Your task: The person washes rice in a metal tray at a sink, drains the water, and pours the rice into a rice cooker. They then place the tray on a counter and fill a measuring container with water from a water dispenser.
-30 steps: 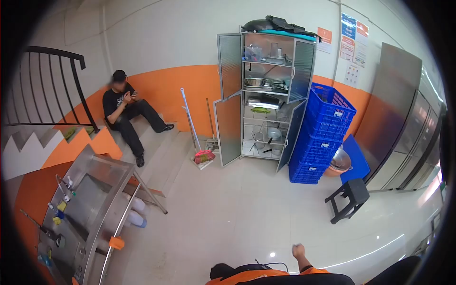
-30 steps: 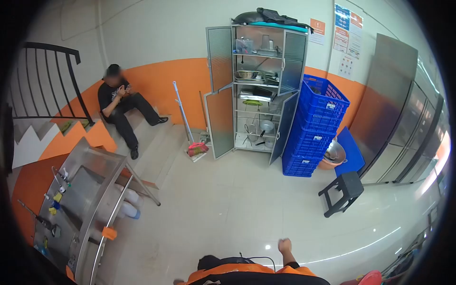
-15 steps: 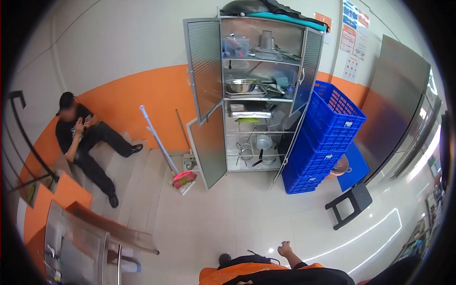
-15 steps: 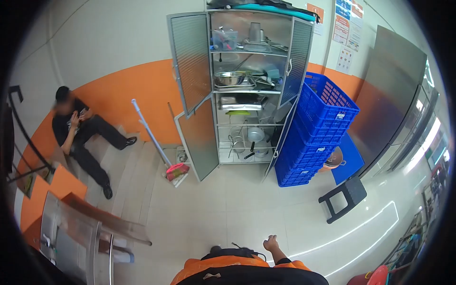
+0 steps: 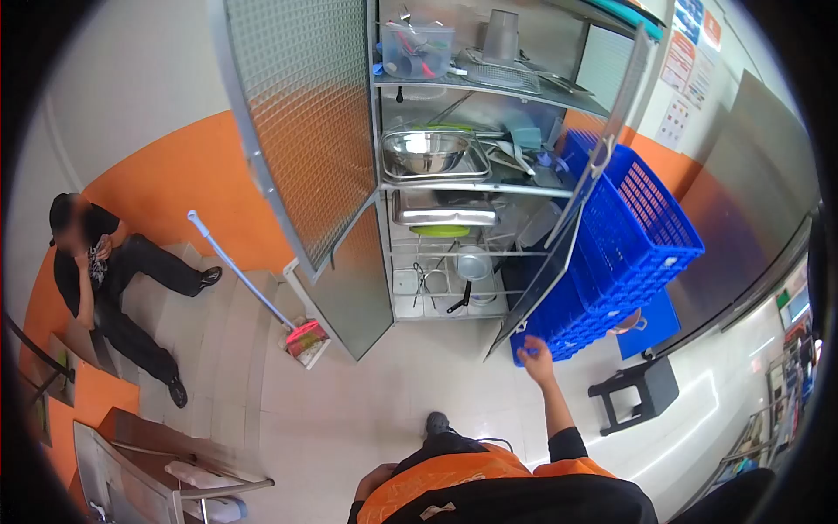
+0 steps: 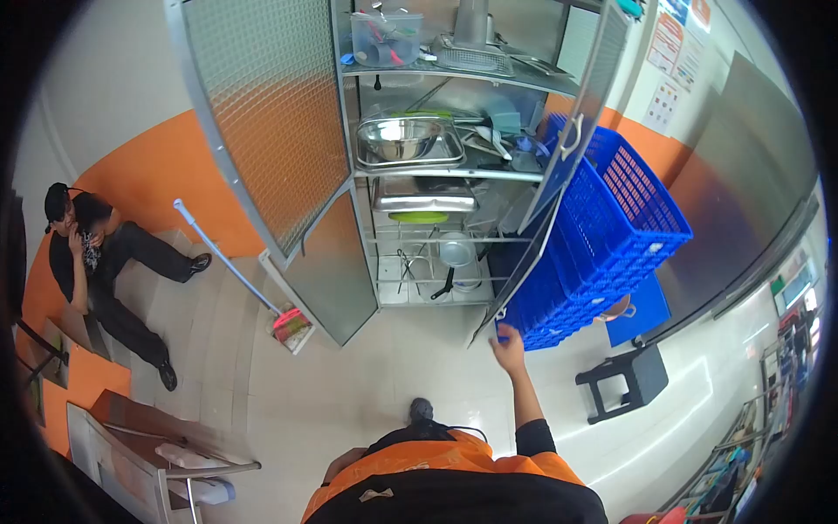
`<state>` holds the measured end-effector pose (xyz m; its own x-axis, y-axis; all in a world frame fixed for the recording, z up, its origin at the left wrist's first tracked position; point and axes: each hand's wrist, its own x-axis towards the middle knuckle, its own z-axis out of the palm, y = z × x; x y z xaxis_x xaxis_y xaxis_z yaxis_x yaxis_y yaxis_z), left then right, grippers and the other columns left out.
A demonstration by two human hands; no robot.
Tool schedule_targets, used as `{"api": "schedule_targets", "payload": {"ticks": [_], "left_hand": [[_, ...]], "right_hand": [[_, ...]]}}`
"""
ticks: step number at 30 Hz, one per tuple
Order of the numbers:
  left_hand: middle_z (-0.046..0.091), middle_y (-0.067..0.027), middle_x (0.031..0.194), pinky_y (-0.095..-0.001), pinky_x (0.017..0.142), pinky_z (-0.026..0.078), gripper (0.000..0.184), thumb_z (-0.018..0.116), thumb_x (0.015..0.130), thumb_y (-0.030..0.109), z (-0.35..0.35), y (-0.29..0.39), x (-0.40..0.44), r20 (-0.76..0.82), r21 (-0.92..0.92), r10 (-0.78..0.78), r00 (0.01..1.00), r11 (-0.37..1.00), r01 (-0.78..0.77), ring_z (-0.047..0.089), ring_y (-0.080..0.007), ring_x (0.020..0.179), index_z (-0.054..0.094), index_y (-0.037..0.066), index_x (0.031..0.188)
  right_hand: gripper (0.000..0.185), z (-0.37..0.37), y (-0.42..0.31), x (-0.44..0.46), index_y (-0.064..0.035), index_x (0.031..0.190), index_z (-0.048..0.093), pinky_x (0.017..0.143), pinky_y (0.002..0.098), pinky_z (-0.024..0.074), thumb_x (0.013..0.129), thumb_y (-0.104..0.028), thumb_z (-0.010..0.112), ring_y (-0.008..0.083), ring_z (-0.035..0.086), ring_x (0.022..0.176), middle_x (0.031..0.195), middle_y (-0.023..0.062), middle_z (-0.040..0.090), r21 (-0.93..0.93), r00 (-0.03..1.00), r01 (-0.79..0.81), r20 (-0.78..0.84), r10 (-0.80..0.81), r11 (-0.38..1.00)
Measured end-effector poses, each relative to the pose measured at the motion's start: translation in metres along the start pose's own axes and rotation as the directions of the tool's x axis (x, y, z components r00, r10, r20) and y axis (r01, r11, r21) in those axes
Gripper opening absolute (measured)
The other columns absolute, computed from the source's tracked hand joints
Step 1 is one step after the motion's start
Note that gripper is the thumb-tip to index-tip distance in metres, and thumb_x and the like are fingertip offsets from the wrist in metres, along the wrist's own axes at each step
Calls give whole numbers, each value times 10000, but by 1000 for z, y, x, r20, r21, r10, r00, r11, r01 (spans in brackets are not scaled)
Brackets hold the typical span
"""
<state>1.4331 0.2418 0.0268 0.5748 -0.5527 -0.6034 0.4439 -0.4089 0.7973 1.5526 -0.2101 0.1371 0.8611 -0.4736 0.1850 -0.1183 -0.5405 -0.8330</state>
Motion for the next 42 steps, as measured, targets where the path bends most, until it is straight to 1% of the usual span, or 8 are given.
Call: {"api": "schedule_targets", "payload": {"ticks": [8,14,18,23,29,35,39,42], "left_hand": [[626,-71,828,-298,687,458,258,538,790,242,2,40,89,-233,108,142,962,987,-119,585,-172,758,607,51,950],[625,-122,717,-301,651,462,252,598,750,276,0,113,82,-416,-63,-17,909,998,-11,601,-200,690,639,33,803],[625,-129,726,-309,640,460,283,605,736,311,-7,95,104,-417,118,-17,909,990,72,606,-222,691,638,36,791],[626,-133,775,-354,648,454,408,508,780,410,-23,7,138,-82,476,50,995,880,-5,602,-228,703,596,52,955],[617,-129,798,-353,652,452,407,499,784,409,6,70,175,108,624,39,993,775,-99,596,-226,712,588,55,965],[607,-125,821,-351,657,450,406,491,788,407,67,119,202,334,692,54,941,664,-284,590,-224,721,581,58,975],[601,-122,836,-350,660,448,406,485,791,407,98,119,184,409,672,51,911,658,-339,586,-223,728,576,60,982],[596,-120,847,-350,662,447,405,480,793,406,115,109,169,444,656,36,895,668,-352,582,-222,732,572,62,987]], "right_hand": [[277,-34,-134,173,-75,625,456,446,199,334,814,-232,585,43,414,461,527,-27,440,320,948,126,-318,-19,939],[338,-28,-117,134,-127,551,478,451,219,330,775,-348,602,74,433,458,516,-11,480,443,898,-408,355,262,798],[308,0,-15,72,-36,1045,564,585,244,466,771,-135,463,129,564,629,806,66,619,99,643,-522,698,315,847],[276,13,130,-53,-189,828,675,664,291,468,808,-372,469,143,597,691,698,10,640,-684,524,46,637,566,728],[408,-52,173,-243,-106,854,660,723,344,466,719,-473,543,200,602,815,813,88,644,-528,224,-793,212,951,304],[485,-46,112,-394,-84,1029,597,666,413,472,723,-459,579,223,603,793,930,138,620,53,44,-998,-17,999,45],[568,-22,138,-487,-105,1196,479,747,414,455,723,-398,589,227,557,939,1092,93,566,-25,-60,-998,444,894,-55],[492,-14,56,-499,-122,1199,482,791,391,428,731,-252,558,197,546,945,1184,46,515,-105,-112,-991,357,927,-80]]}}
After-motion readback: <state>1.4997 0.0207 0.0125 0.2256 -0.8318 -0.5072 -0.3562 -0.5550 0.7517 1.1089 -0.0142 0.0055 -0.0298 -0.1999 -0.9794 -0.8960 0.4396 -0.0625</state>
